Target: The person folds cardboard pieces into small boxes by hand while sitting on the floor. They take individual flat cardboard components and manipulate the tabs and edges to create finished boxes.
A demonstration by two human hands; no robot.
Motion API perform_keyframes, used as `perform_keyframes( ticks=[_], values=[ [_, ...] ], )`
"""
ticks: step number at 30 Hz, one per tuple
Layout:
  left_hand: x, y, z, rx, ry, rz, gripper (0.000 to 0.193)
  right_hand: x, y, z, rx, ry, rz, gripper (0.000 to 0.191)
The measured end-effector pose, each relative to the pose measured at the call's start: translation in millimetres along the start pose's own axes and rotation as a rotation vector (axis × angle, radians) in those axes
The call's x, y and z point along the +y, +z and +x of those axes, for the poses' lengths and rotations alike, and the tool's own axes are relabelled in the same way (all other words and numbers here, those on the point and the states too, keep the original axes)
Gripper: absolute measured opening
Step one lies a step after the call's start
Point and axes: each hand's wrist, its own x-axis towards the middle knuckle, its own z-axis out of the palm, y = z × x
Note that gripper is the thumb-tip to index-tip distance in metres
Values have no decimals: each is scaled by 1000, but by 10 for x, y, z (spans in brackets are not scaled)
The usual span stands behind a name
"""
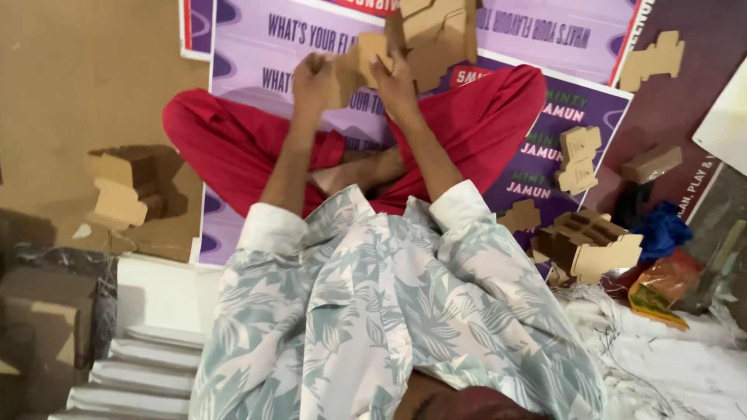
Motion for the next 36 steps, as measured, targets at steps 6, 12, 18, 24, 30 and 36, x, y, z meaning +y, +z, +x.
perform_keyframes(
  ticks=[6,12,18,24,30,36],
  values=[
    [291,-676,538,124,-292,-251,35,-518,-589,215,270,-371,-820,31],
    [487,-1150,710,245,-129,-94,39,-749,-1005,395,738,-247,-1166,55],
    [399,-649,459,691,405,853,75,-681,-1038,466,655,-239,-1165,52],
    [405,633,22,-158,292,123,71,-750,-926,463,549,-359,-1089,56],
    [459,1217,-43,-179,175,-199,70,-877,-861,348,470,-373,-1076,82],
    [459,1126,47,-114,151,14,67,-797,-785,434,441,-332,-1091,67]
  ],
)
